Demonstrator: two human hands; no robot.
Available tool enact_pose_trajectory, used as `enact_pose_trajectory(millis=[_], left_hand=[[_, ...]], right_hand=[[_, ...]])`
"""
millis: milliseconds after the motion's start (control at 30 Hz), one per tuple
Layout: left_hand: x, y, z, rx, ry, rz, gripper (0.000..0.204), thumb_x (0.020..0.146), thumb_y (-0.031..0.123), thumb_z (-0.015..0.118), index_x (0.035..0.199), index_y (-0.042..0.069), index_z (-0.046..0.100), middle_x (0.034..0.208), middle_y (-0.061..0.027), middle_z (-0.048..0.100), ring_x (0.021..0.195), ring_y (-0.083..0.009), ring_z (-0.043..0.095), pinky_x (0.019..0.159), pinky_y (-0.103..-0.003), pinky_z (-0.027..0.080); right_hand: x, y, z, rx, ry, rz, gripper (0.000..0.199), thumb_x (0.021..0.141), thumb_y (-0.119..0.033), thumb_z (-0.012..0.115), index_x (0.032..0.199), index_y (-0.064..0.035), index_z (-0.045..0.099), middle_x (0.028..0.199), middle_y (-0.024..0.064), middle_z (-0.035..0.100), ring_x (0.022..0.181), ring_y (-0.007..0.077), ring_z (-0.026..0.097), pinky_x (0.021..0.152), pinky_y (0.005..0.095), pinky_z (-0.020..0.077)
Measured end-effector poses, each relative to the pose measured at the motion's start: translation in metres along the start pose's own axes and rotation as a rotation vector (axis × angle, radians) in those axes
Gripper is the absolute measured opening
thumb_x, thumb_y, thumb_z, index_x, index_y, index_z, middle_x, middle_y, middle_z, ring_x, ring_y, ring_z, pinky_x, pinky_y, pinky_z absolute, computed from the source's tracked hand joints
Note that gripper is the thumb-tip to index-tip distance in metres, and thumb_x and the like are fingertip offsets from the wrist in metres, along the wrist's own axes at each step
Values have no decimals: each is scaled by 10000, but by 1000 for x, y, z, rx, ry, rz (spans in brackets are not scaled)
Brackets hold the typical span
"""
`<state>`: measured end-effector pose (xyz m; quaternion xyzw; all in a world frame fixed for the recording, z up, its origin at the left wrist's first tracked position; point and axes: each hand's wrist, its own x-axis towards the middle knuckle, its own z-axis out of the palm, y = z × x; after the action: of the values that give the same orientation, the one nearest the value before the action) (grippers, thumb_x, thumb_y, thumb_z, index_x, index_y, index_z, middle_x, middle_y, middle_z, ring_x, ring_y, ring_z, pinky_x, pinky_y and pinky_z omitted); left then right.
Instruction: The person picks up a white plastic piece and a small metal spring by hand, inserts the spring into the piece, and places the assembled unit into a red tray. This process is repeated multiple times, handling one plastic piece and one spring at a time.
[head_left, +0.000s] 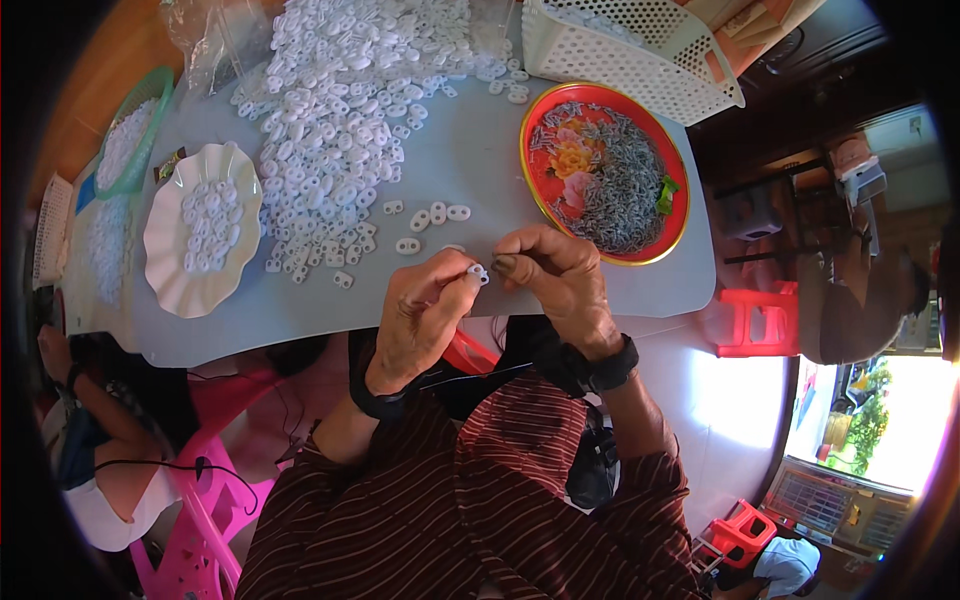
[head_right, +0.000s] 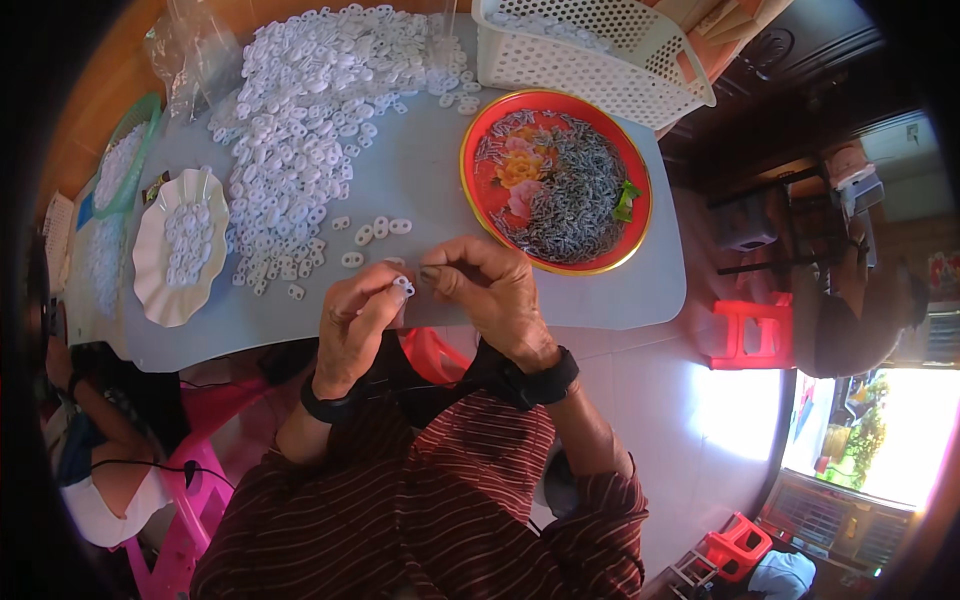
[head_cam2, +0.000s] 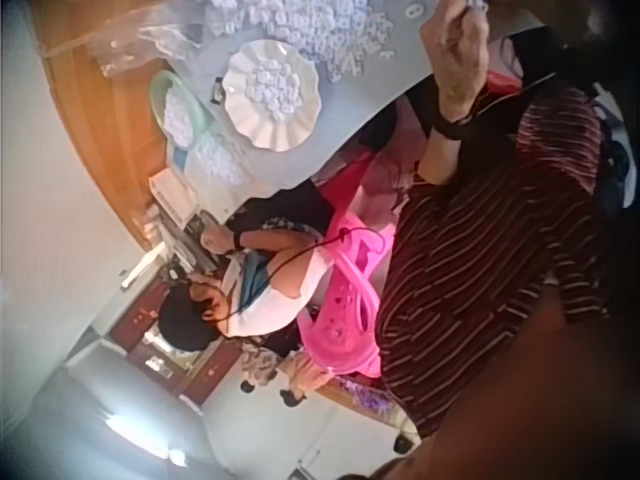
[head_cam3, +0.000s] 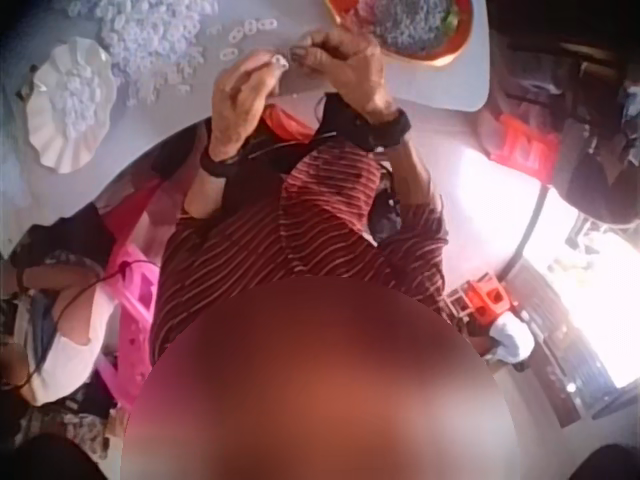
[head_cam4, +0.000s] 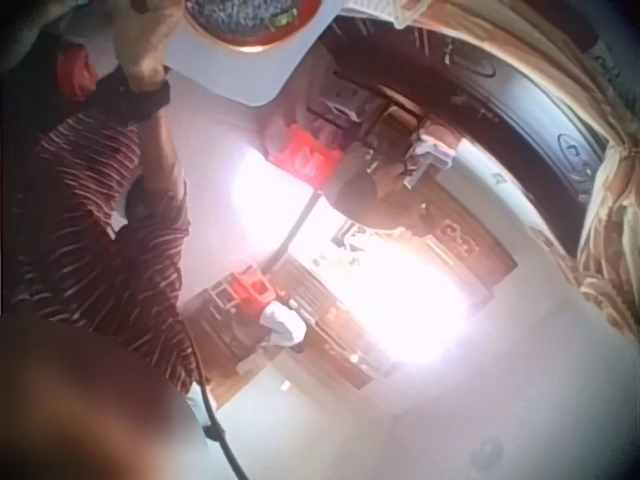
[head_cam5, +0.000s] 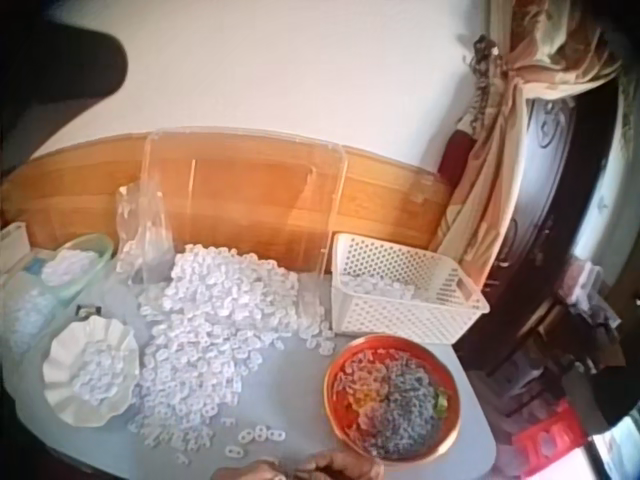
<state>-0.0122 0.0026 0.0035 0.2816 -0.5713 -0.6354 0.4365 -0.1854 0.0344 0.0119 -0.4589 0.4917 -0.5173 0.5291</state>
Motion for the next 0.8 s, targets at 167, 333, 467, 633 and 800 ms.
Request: enact_pose_trajectory(millis=[167,333,467,633,800], left_hand=[[1,-2,2,94,17,-29,112,898,48,519,806,-14,527,644,38,412,603,-34,338,516,-213,296],[3,-1,4,106,19,-26,130,901,60,525,792,-10,514,633,41,397,596,-32,330,506,-216,288],[3,3,4,115,23,-29,138,903,67,525,789,-8,505,629,40,389,592,-33,323,502,-219,283],[4,-2,4,138,38,-10,136,902,64,526,790,-8,499,624,34,383,591,-37,318,498,-220,283],[4,0,6,143,40,-18,136,899,58,528,787,-10,492,620,32,382,590,-40,322,495,-224,291]], right_hand=[[-2,4,6,107,57,-50,152,880,-12,625,1032,-3,631,878,16,639,797,64,575,739,217,479],[-4,4,9,59,95,-77,224,882,1,614,1106,-2,599,899,34,643,836,83,606,762,225,492],[-4,5,11,77,99,-70,250,876,-4,626,1123,-1,587,902,43,646,839,91,610,766,228,497],[-5,7,13,133,164,-81,243,866,-12,644,1103,-2,593,933,54,653,855,94,610,765,229,500],[-6,9,14,93,165,-97,243,861,-3,646,1097,4,593,953,58,650,862,93,609,767,231,503]])
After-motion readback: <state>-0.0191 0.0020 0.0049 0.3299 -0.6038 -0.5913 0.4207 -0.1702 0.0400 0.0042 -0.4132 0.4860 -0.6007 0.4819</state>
